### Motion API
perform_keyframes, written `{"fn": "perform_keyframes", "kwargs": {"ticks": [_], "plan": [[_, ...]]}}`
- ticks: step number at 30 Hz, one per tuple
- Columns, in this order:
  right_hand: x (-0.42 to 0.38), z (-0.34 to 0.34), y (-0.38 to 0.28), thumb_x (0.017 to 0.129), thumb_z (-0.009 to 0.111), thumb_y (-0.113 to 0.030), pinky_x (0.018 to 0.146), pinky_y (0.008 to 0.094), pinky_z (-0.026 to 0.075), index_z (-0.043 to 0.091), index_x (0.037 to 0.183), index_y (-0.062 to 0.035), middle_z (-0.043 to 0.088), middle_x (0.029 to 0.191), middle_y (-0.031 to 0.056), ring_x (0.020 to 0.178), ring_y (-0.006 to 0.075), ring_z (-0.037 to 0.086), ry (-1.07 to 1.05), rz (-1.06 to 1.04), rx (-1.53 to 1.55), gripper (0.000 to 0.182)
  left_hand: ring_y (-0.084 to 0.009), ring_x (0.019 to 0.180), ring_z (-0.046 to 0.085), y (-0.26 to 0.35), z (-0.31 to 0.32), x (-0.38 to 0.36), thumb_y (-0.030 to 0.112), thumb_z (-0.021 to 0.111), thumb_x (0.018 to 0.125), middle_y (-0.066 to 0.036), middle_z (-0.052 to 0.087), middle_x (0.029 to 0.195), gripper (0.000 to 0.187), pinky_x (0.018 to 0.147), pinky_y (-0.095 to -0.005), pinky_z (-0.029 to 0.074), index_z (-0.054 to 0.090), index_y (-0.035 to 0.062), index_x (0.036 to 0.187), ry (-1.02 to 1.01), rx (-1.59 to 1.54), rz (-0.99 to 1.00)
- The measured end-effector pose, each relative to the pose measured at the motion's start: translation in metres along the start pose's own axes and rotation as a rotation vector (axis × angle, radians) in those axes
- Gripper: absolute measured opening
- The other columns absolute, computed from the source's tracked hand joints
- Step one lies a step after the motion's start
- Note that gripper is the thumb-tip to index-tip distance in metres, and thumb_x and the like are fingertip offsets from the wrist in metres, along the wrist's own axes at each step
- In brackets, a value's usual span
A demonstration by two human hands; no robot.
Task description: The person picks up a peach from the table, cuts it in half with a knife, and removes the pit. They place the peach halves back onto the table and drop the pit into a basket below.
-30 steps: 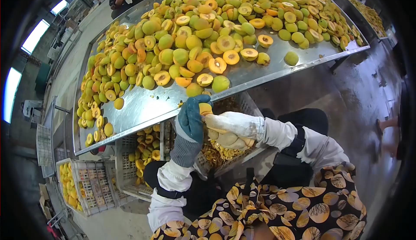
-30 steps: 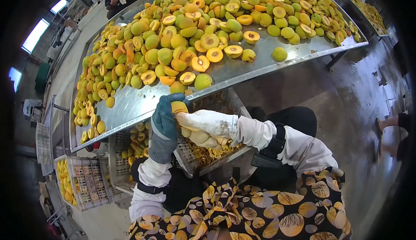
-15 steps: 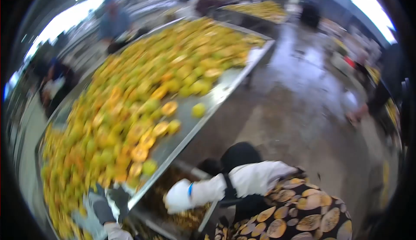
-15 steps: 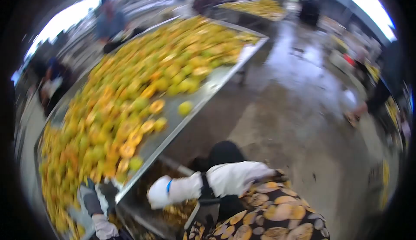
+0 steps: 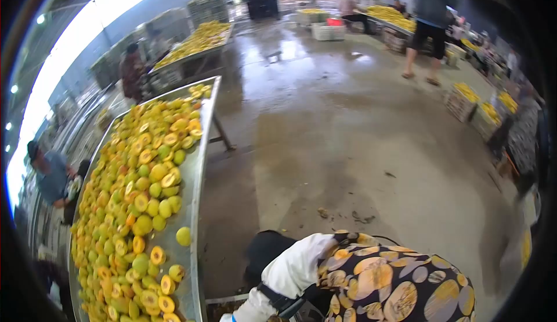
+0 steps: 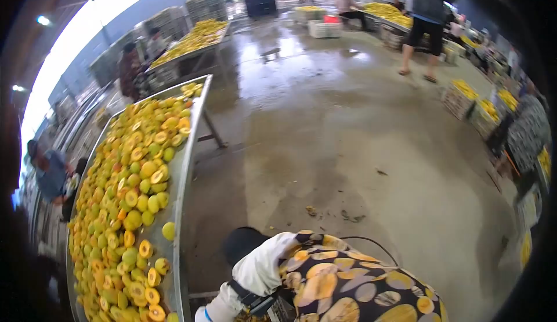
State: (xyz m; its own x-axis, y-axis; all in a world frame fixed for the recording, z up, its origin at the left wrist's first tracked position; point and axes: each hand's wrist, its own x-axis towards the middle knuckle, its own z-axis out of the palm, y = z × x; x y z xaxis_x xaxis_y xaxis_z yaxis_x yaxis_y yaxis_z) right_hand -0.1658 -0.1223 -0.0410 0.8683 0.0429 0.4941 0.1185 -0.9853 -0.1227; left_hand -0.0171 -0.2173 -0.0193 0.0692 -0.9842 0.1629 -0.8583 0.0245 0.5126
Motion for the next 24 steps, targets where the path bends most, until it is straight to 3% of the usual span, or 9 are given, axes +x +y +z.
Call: {"fn": "perform_keyframes", "kwargs": {"ticks": [4, 6, 8, 9, 12, 13, 15, 19, 24], "plan": [[-0.004, -0.056, -0.005, 0.071, 0.065, -0.031, 0.063, 0.0503, 0.055, 0.075, 0.083, -0.0099, 0.072, 0.080, 0.0140, 0.078, 0.0378, 0.070, -0.370, 0.712, 0.302, 0.026, -0.0252, 0.091, 0.064, -0.051, -0.093, -0.064, 0.021, 0.058, 0.097, -0.022, 0.064, 0.116, 0.044, 0.078, -0.0365, 0.053, 0.053, -0.0047, 0.133, 0.187, -0.372, -0.141], [0.000, -0.067, -0.013, 0.076, 0.060, -0.031, 0.069, 0.0475, 0.056, 0.071, 0.090, -0.0082, 0.070, 0.080, 0.0159, 0.077, 0.0383, 0.069, -0.124, 0.793, 0.420, 0.028, -0.0240, 0.092, 0.064, -0.057, -0.145, -0.124, 0.020, 0.059, 0.097, -0.022, 0.063, 0.117, 0.046, 0.078, -0.0359, 0.053, 0.052, -0.0049, 0.134, 0.319, -0.564, -0.162], [0.011, -0.089, -0.012, 0.089, 0.059, -0.042, 0.075, 0.0474, 0.053, 0.060, 0.098, -0.0056, 0.068, 0.088, 0.0197, 0.085, 0.0399, 0.066, -0.164, 0.886, 0.643, 0.037, -0.0228, 0.092, 0.064, -0.028, -0.181, -0.181, 0.019, 0.059, 0.097, -0.022, 0.063, 0.118, 0.047, 0.079, -0.0353, 0.053, 0.051, -0.0052, 0.136, 0.422, -0.622, -0.073], [0.018, -0.099, -0.014, 0.090, 0.058, -0.045, 0.075, 0.0477, 0.053, 0.061, 0.100, -0.0058, 0.068, 0.089, 0.0204, 0.085, 0.0397, 0.066, -0.222, 1.006, 0.665, 0.040, -0.0200, 0.094, 0.062, 0.050, -0.194, -0.190, 0.022, 0.059, 0.097, -0.016, 0.063, 0.115, 0.054, 0.084, -0.0321, 0.050, 0.046, -0.0039, 0.143, 0.539, -0.481, -0.043], [0.023, -0.104, -0.019, 0.089, 0.058, -0.052, 0.079, 0.0477, 0.052, 0.061, 0.110, -0.0041, 0.069, 0.095, 0.0235, 0.090, 0.0399, 0.067, -0.179, 0.986, 0.641, 0.053, -0.0188, 0.098, 0.061, 0.136, -0.231, -0.206, 0.051, 0.071, 0.087, -0.011, 0.064, 0.114, 0.088, 0.091, -0.0313, 0.048, 0.038, -0.0042, 0.148, 0.565, -0.393, 0.275], [0.035, -0.125, -0.027, 0.089, 0.058, -0.054, 0.078, 0.0457, 0.052, 0.060, 0.111, -0.0017, 0.068, 0.093, 0.0252, 0.092, 0.0380, 0.067, -0.330, 1.110, 0.798, 0.057, -0.0199, 0.093, 0.062, 0.149, -0.249, -0.205, 0.047, 0.072, 0.086, -0.012, 0.065, 0.109, 0.085, 0.085, -0.0319, 0.049, 0.041, -0.0050, 0.144, 0.535, -0.417, 0.184], [0.036, -0.113, -0.036, 0.087, 0.060, -0.054, 0.080, 0.0475, 0.051, 0.061, 0.110, -0.0012, 0.068, 0.096, 0.0238, 0.094, 0.0401, 0.067, -0.296, 1.006, 0.725, 0.057, -0.0214, 0.088, 0.063, 0.162, -0.279, -0.198, 0.044, 0.071, 0.085, -0.013, 0.066, 0.105, 0.080, 0.080, -0.0328, 0.051, 0.044, -0.0056, 0.141, 0.503, -0.456, 0.029], [0.041, -0.098, -0.043, 0.087, 0.059, -0.054, 0.082, 0.0459, 0.052, 0.063, 0.110, -0.0040, 0.068, 0.098, 0.0242, 0.096, 0.0410, 0.066, -0.350, 0.937, 0.701, 0.055, -0.0230, 0.092, 0.063, 0.116, -0.260, -0.213, 0.045, 0.067, 0.088, -0.014, 0.066, 0.108, 0.075, 0.083, -0.0340, 0.051, 0.045, -0.0045, 0.140, 0.532, -0.523, -0.073], [0.038, -0.082, -0.041, 0.087, 0.060, -0.055, 0.071, 0.0446, 0.054, 0.061, 0.105, -0.0046, 0.069, 0.086, 0.0205, 0.080, 0.0373, 0.069, -0.355, 0.884, 0.615, 0.053, -0.0250, 0.096, 0.063, 0.047, -0.201, -0.245, 0.046, 0.061, 0.091, -0.015, 0.065, 0.112, 0.071, 0.085, -0.0355, 0.051, 0.046, -0.0032, 0.139, 0.545, -0.602, -0.268]]}}
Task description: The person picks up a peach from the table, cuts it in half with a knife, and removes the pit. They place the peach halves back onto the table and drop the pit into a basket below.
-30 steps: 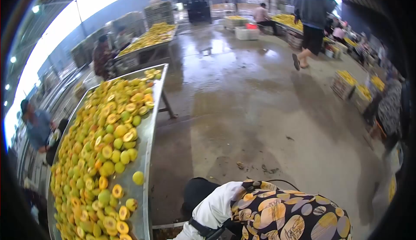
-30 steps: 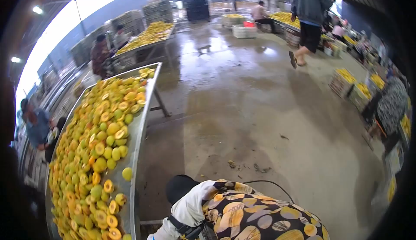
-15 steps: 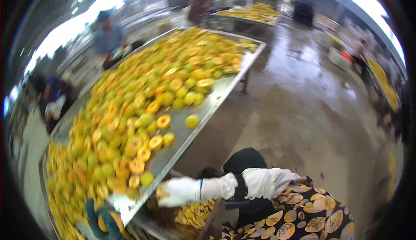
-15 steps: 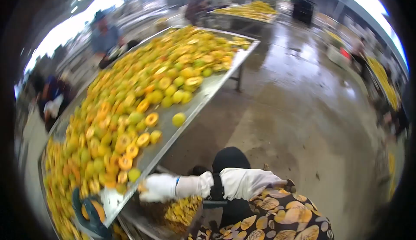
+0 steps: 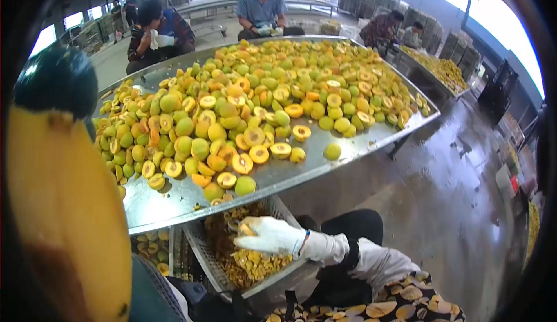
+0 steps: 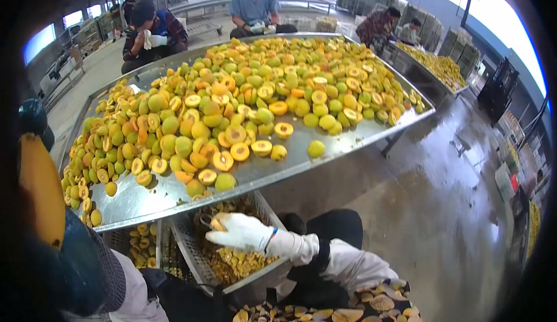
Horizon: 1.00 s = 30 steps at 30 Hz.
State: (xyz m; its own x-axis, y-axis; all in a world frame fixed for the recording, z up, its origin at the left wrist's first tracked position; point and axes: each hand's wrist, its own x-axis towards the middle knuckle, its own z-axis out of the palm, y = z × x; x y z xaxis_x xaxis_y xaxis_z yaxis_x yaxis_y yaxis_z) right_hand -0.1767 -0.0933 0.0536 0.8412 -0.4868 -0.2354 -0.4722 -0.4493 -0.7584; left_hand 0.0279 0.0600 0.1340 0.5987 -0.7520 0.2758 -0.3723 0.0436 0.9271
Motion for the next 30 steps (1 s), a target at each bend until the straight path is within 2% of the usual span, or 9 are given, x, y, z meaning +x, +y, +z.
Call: {"fn": "perform_keyframes", "kwargs": {"ticks": [6, 12, 13, 15, 18, 19, 21, 26, 30], "plan": [[0.002, -0.020, -0.017, 0.088, 0.060, -0.054, 0.073, 0.0452, 0.053, 0.061, 0.103, -0.0062, 0.067, 0.085, 0.0219, 0.083, 0.0392, 0.068, -0.092, 0.031, 0.016, 0.050, -0.0274, 0.102, 0.062, -0.067, -0.004, -0.027, 0.047, 0.054, 0.095, -0.016, 0.064, 0.116, 0.066, 0.089, -0.0373, 0.052, 0.048, -0.0016, 0.139, 0.087, -0.072, -0.215], [0.003, -0.028, -0.029, 0.086, 0.062, -0.052, 0.069, 0.0451, 0.054, 0.062, 0.102, -0.0046, 0.069, 0.087, 0.0219, 0.080, 0.0400, 0.068, -0.124, 0.057, 0.037, 0.050, -0.0298, 0.107, 0.062, -0.073, 0.007, -0.016, 0.048, 0.047, 0.099, -0.018, 0.063, 0.121, 0.062, 0.092, -0.0391, 0.052, 0.049, 0.0000, 0.138, 0.118, -0.341, -0.184], [0.013, -0.014, -0.008, 0.088, 0.061, -0.053, 0.064, 0.0430, 0.054, 0.060, 0.101, -0.0020, 0.069, 0.081, 0.0192, 0.071, 0.0356, 0.069, 0.024, -0.083, -0.094, 0.053, -0.0302, 0.108, 0.062, -0.075, 0.008, -0.009, 0.048, 0.046, 0.099, -0.018, 0.063, 0.122, 0.062, 0.092, -0.0394, 0.052, 0.049, 0.0002, 0.138, 0.130, -0.481, -0.170], [0.007, -0.031, -0.032, 0.093, 0.058, -0.051, 0.056, 0.0385, 0.052, 0.059, 0.098, -0.0005, 0.066, 0.073, 0.0135, 0.059, 0.0259, 0.067, -0.030, 0.138, 0.142, 0.051, -0.0309, 0.110, 0.062, -0.080, 0.014, 0.004, 0.049, 0.044, 0.101, -0.018, 0.062, 0.123, 0.061, 0.093, -0.0400, 0.052, 0.050, 0.0008, 0.137, 0.123, -0.833, -0.145], [-0.001, -0.037, -0.051, 0.101, 0.050, -0.041, 0.047, 0.0295, 0.044, 0.058, 0.096, -0.0016, 0.058, 0.061, 0.0041, 0.050, 0.0135, 0.055, 0.008, 0.072, 0.530, 0.041, -0.0321, 0.113, 0.061, -0.085, 0.035, 0.024, 0.049, 0.040, 0.103, -0.019, 0.062, 0.126, 0.060, 0.095, -0.0409, 0.052, 0.051, 0.0015, 0.137, 0.061, -1.315, -0.086], [-0.001, -0.037, -0.044, 0.102, 0.048, -0.039, 0.048, 0.0286, 0.044, 0.057, 0.095, -0.0021, 0.056, 0.059, 0.0031, 0.049, 0.0126, 0.054, -0.054, -0.114, 0.533, 0.039, -0.0325, 0.114, 0.061, -0.087, 0.044, 0.027, 0.049, 0.039, 0.103, -0.019, 0.062, 0.126, 0.060, 0.096, -0.0412, 0.052, 0.051, 0.0018, 0.137, 0.067, -1.342, -0.084], [-0.013, -0.046, -0.072, 0.103, 0.047, -0.038, 0.049, 0.0274, 0.043, 0.057, 0.094, -0.0024, 0.056, 0.061, 0.0019, 0.050, 0.0107, 0.053, -0.166, -0.038, 0.625, 0.038, -0.0333, 0.115, 0.061, -0.088, 0.060, 0.027, 0.050, 0.037, 0.105, -0.020, 0.061, 0.128, 0.059, 0.097, -0.0418, 0.053, 0.052, 0.0023, 0.137, 0.103, -1.280, -0.114], [0.007, -0.020, -0.060, 0.098, 0.054, -0.046, 0.067, 0.0471, 0.054, 0.063, 0.097, -0.0013, 0.068, 0.081, 0.0245, 0.080, 0.0406, 0.069, 0.102, -0.144, -0.020, 0.046, -0.0279, 0.107, 0.064, -0.075, 0.091, 0.009, 0.051, 0.033, 0.106, -0.019, 0.065, 0.120, 0.061, 0.094, -0.0392, 0.053, 0.055, -0.0001, 0.129, 0.153, -1.114, -0.240], [0.018, -0.008, -0.048, 0.098, 0.053, -0.049, 0.061, 0.0467, 0.054, 0.063, 0.097, -0.0022, 0.066, 0.072, 0.0215, 0.071, 0.0398, 0.068, 0.232, -0.214, -0.097, 0.047, -0.0248, 0.103, 0.064, -0.081, 0.098, 0.005, 0.048, 0.039, 0.107, -0.017, 0.065, 0.115, 0.054, 0.092, -0.0376, 0.054, 0.055, -0.0009, 0.125, 0.170, -1.071, -0.233]]}}
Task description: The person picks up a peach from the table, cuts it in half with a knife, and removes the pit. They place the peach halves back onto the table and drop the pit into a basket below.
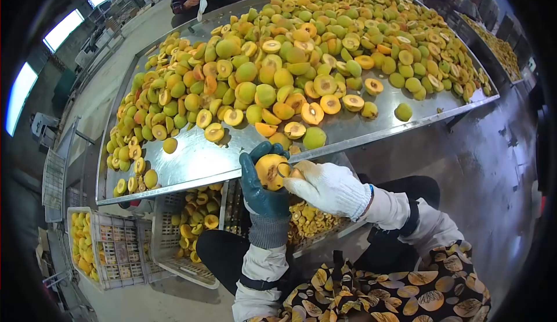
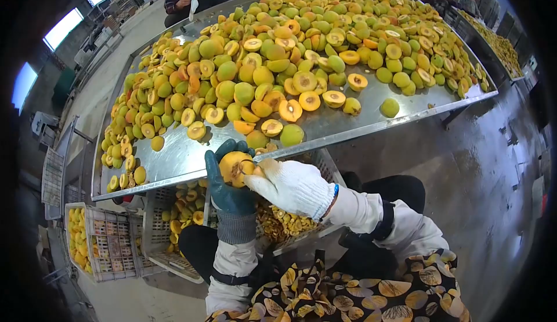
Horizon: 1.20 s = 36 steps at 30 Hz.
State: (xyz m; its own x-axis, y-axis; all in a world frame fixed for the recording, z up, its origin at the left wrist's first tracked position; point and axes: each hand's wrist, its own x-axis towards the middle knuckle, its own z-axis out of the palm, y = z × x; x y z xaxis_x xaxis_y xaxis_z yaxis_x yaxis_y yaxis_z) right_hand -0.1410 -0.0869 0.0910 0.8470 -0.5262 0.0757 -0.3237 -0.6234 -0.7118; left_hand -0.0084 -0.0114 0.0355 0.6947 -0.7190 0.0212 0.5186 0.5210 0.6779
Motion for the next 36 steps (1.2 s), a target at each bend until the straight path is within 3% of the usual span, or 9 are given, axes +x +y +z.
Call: {"fn": "perform_keyframes", "kwargs": {"ticks": [11, 14, 17, 23, 26, 29, 30, 33, 36], "plan": [[0.006, 0.011, 0.005, 0.099, 0.051, -0.049, 0.060, 0.0465, 0.054, 0.062, 0.093, -0.0002, 0.065, 0.070, 0.0222, 0.070, 0.0394, 0.068, 0.009, 0.033, -0.037, 0.051, -0.0217, 0.092, 0.064, -0.006, 0.027, -0.012, 0.050, 0.038, 0.107, -0.014, 0.066, 0.104, 0.059, 0.086, -0.0326, 0.052, 0.062, -0.0030, 0.113, 0.147, 0.381, 0.156], [0.009, 0.008, 0.011, 0.101, 0.045, -0.050, 0.067, 0.0461, 0.054, 0.062, 0.095, -0.0001, 0.066, 0.076, 0.0244, 0.078, 0.0402, 0.068, -0.121, 0.037, 0.076, 0.053, -0.0213, 0.091, 0.064, -0.009, 0.025, -0.012, 0.051, 0.034, 0.107, -0.013, 0.067, 0.103, 0.062, 0.084, -0.0322, 0.052, 0.063, -0.0033, 0.111, 0.146, 0.495, 0.202], [0.014, -0.010, 0.008, 0.102, 0.046, -0.045, 0.052, 0.0386, 0.050, 0.057, 0.093, 0.0007, 0.061, 0.063, 0.0149, 0.053, 0.0279, 0.062, -0.415, 0.241, 0.607, 0.048, -0.0210, 0.090, 0.063, -0.007, 0.029, -0.013, 0.051, 0.032, 0.108, -0.013, 0.067, 0.104, 0.063, 0.084, -0.0321, 0.052, 0.063, -0.0038, 0.113, 0.107, 0.594, 0.253], [0.011, 0.002, 0.018, 0.102, 0.039, -0.045, 0.071, 0.0432, 0.051, 0.061, 0.095, 0.0008, 0.064, 0.073, 0.0196, 0.071, 0.0371, 0.064, -0.238, 0.089, 0.289, 0.052, -0.0197, 0.096, 0.061, -0.009, 0.031, -0.014, 0.045, 0.032, 0.109, -0.012, 0.064, 0.107, 0.056, 0.088, -0.0318, 0.049, 0.061, -0.0030, 0.117, 0.086, 0.516, 0.188], [0.014, -0.012, 0.012, 0.103, 0.041, -0.046, 0.077, 0.0475, 0.051, 0.062, 0.097, -0.0002, 0.067, 0.084, 0.0251, 0.084, 0.0448, 0.065, -0.566, 0.491, 0.676, 0.050, -0.0190, 0.099, 0.060, -0.007, 0.036, -0.020, 0.043, 0.033, 0.109, -0.012, 0.063, 0.110, 0.053, 0.089, -0.0313, 0.048, 0.059, -0.0027, 0.119, 0.079, 0.660, 0.236], [0.008, 0.013, 0.026, 0.103, 0.041, -0.047, 0.074, 0.0457, 0.053, 0.062, 0.095, 0.0002, 0.068, 0.082, 0.0239, 0.081, 0.0419, 0.067, -0.207, 0.109, 0.317, 0.052, -0.0192, 0.093, 0.063, -0.013, 0.036, -0.019, 0.045, 0.033, 0.109, -0.013, 0.066, 0.107, 0.057, 0.086, -0.0311, 0.050, 0.063, -0.0036, 0.114, 0.088, 0.865, 0.412], [0.008, 0.010, 0.028, 0.103, 0.040, -0.049, 0.067, 0.0399, 0.052, 0.061, 0.094, 0.0011, 0.065, 0.070, 0.0171, 0.071, 0.0303, 0.069, -0.225, 0.099, 0.334, 0.055, -0.0192, 0.090, 0.064, -0.015, 0.034, -0.017, 0.046, 0.033, 0.109, -0.014, 0.068, 0.105, 0.059, 0.084, -0.0310, 0.051, 0.065, -0.0039, 0.111, 0.085, 0.925, 0.482], [0.010, -0.002, 0.022, 0.103, 0.040, -0.051, 0.054, 0.0328, 0.050, 0.059, 0.090, 0.0004, 0.062, 0.063, 0.0109, 0.054, 0.0192, 0.062, -0.442, 0.288, 0.617, 0.056, -0.0189, 0.085, 0.065, -0.008, 0.027, -0.010, 0.047, 0.033, 0.108, -0.013, 0.069, 0.096, 0.061, 0.081, -0.0299, 0.052, 0.067, -0.0033, 0.106, 0.018, 0.598, 0.119], [0.007, 0.001, 0.036, 0.102, 0.043, -0.055, 0.042, 0.0310, 0.045, 0.058, 0.090, -0.0024, 0.058, 0.059, 0.0081, 0.042, 0.0167, 0.053, -0.640, 0.393, 1.083, 0.056, -0.0185, 0.081, 0.065, 0.006, 0.019, 0.000, 0.049, 0.034, 0.108, -0.011, 0.070, 0.089, 0.063, 0.078, -0.0291, 0.052, 0.068, -0.0026, 0.102, -0.088, 0.585, -0.030]]}}
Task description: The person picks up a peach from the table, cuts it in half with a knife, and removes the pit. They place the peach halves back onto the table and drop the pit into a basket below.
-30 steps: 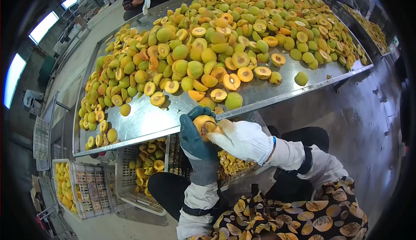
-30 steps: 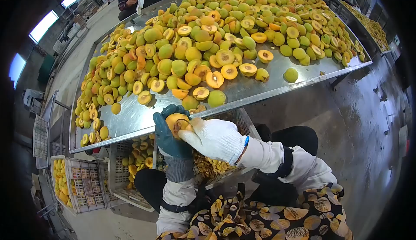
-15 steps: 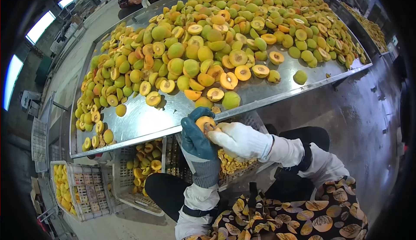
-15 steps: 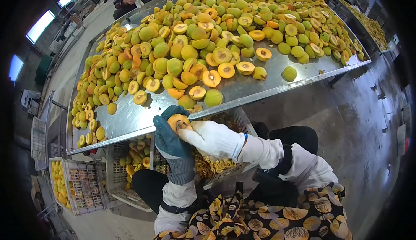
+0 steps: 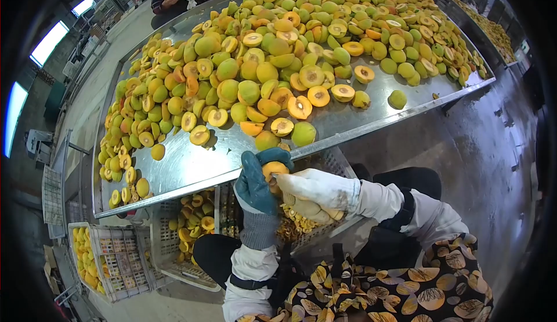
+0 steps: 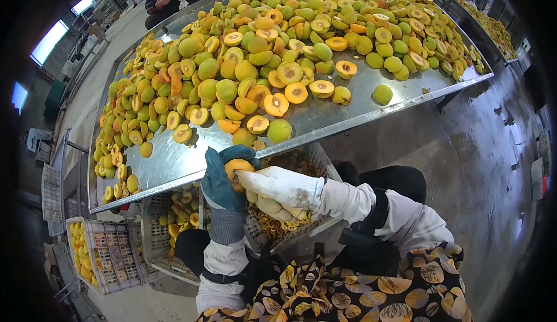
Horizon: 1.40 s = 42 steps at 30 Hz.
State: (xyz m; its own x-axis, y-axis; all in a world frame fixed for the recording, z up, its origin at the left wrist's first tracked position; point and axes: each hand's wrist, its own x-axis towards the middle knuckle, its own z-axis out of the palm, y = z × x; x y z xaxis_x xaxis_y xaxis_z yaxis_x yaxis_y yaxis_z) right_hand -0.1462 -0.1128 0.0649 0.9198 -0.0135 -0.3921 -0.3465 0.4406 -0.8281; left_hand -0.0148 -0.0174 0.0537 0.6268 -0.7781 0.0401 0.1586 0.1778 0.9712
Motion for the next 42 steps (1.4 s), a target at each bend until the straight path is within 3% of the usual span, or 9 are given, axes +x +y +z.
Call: {"fn": "perform_keyframes", "kwargs": {"ticks": [3, 9, 16, 21, 25, 28, 33, 37, 42], "plan": [[0.006, 0.001, 0.011, 0.101, 0.045, -0.059, 0.033, 0.0268, 0.036, 0.054, 0.090, -0.0055, 0.050, 0.054, 0.0020, 0.034, 0.0114, 0.043, -0.165, 0.015, 0.539, 0.055, -0.0177, 0.079, 0.066, 0.005, -0.004, 0.003, 0.043, 0.031, 0.109, -0.010, 0.071, 0.089, 0.060, 0.077, -0.0303, 0.053, 0.069, -0.0027, 0.102, -0.053, 0.042, 0.024], [0.005, 0.002, 0.005, 0.102, 0.046, -0.055, 0.030, 0.0228, 0.031, 0.052, 0.091, -0.0078, 0.042, 0.051, -0.0029, 0.033, 0.0085, 0.041, -0.252, -0.004, 0.507, 0.049, -0.0197, 0.081, 0.067, 0.002, -0.003, 0.010, 0.042, 0.026, 0.110, -0.011, 0.071, 0.087, 0.064, 0.078, -0.0317, 0.054, 0.070, -0.0021, 0.096, -0.107, 0.450, 0.399], [0.015, -0.014, 0.000, 0.101, 0.048, -0.055, 0.035, 0.0275, 0.040, 0.058, 0.090, -0.0046, 0.049, 0.053, 0.0027, 0.037, 0.0125, 0.047, -0.402, 0.164, 0.582, 0.052, -0.0205, 0.079, 0.068, 0.025, -0.014, 0.021, 0.047, 0.032, 0.108, -0.012, 0.071, 0.084, 0.063, 0.077, -0.0323, 0.055, 0.069, -0.0027, 0.093, -0.320, 0.158, -0.073], [0.010, -0.008, 0.002, 0.094, 0.056, -0.055, 0.059, 0.0444, 0.054, 0.067, 0.094, -0.0006, 0.067, 0.069, 0.0201, 0.066, 0.0369, 0.069, 0.168, -0.256, -1.256, 0.055, -0.0197, 0.067, 0.066, 0.029, -0.114, 0.027, 0.050, 0.039, 0.106, -0.011, 0.068, 0.073, 0.063, 0.066, -0.0313, 0.055, 0.069, -0.0029, 0.089, -0.173, 0.311, -0.180], [0.017, -0.011, 0.025, 0.090, 0.057, -0.051, 0.066, 0.0461, 0.056, 0.073, 0.091, -0.0048, 0.071, 0.077, 0.0182, 0.072, 0.0365, 0.070, 0.269, 0.111, -1.466, 0.049, -0.0328, 0.073, 0.069, 0.042, -0.196, 0.020, 0.044, 0.048, 0.100, -0.021, 0.069, 0.078, 0.050, 0.072, -0.0419, 0.055, 0.071, 0.0003, 0.095, 0.197, 1.784, -0.108], [0.023, -0.007, 0.041, 0.089, 0.058, -0.051, 0.065, 0.0475, 0.056, 0.073, 0.089, -0.0043, 0.070, 0.075, 0.0176, 0.072, 0.0369, 0.070, 0.276, 0.016, -1.481, 0.049, -0.0372, 0.095, 0.067, 0.036, -0.185, 0.069, 0.053, 0.052, 0.095, -0.025, 0.069, 0.102, 0.056, 0.085, -0.0458, 0.053, 0.071, 0.0019, 0.107, 0.515, 1.680, 0.021], [0.025, -0.002, 0.039, 0.089, 0.059, -0.052, 0.062, 0.0473, 0.055, 0.072, 0.087, -0.0037, 0.069, 0.072, 0.0180, 0.069, 0.0374, 0.070, 0.324, 0.029, -1.534, 0.051, -0.0387, 0.104, 0.065, -0.020, -0.155, 0.171, 0.054, 0.069, 0.084, -0.026, 0.067, 0.114, 0.067, 0.092, -0.0450, 0.051, 0.062, -0.0019, 0.120, 0.237, 1.544, -0.056], [0.026, -0.013, 0.037, 0.091, 0.057, -0.056, 0.062, 0.0482, 0.054, 0.069, 0.092, -0.0022, 0.067, 0.070, 0.0213, 0.069, 0.0389, 0.069, 0.393, -0.120, -1.238, 0.056, -0.0380, 0.099, 0.066, -0.024, -0.143, 0.158, 0.045, 0.070, 0.084, -0.026, 0.067, 0.111, 0.057, 0.090, -0.0431, 0.052, 0.065, -0.0047, 0.111, 0.169, 1.362, 0.052], [0.011, -0.005, 0.005, 0.097, 0.045, -0.066, 0.032, 0.0289, 0.038, 0.063, 0.107, -0.0005, 0.051, 0.050, 0.0025, 0.033, 0.0150, 0.047, -0.144, 0.107, 0.401, 0.068, -0.0175, 0.085, 0.062, -0.022, -0.085, 0.057, 0.038, 0.061, 0.097, -0.009, 0.063, 0.101, 0.039, 0.067, -0.0303, 0.053, 0.061, 0.0018, 0.114, 0.055, 0.193, 0.005]]}}
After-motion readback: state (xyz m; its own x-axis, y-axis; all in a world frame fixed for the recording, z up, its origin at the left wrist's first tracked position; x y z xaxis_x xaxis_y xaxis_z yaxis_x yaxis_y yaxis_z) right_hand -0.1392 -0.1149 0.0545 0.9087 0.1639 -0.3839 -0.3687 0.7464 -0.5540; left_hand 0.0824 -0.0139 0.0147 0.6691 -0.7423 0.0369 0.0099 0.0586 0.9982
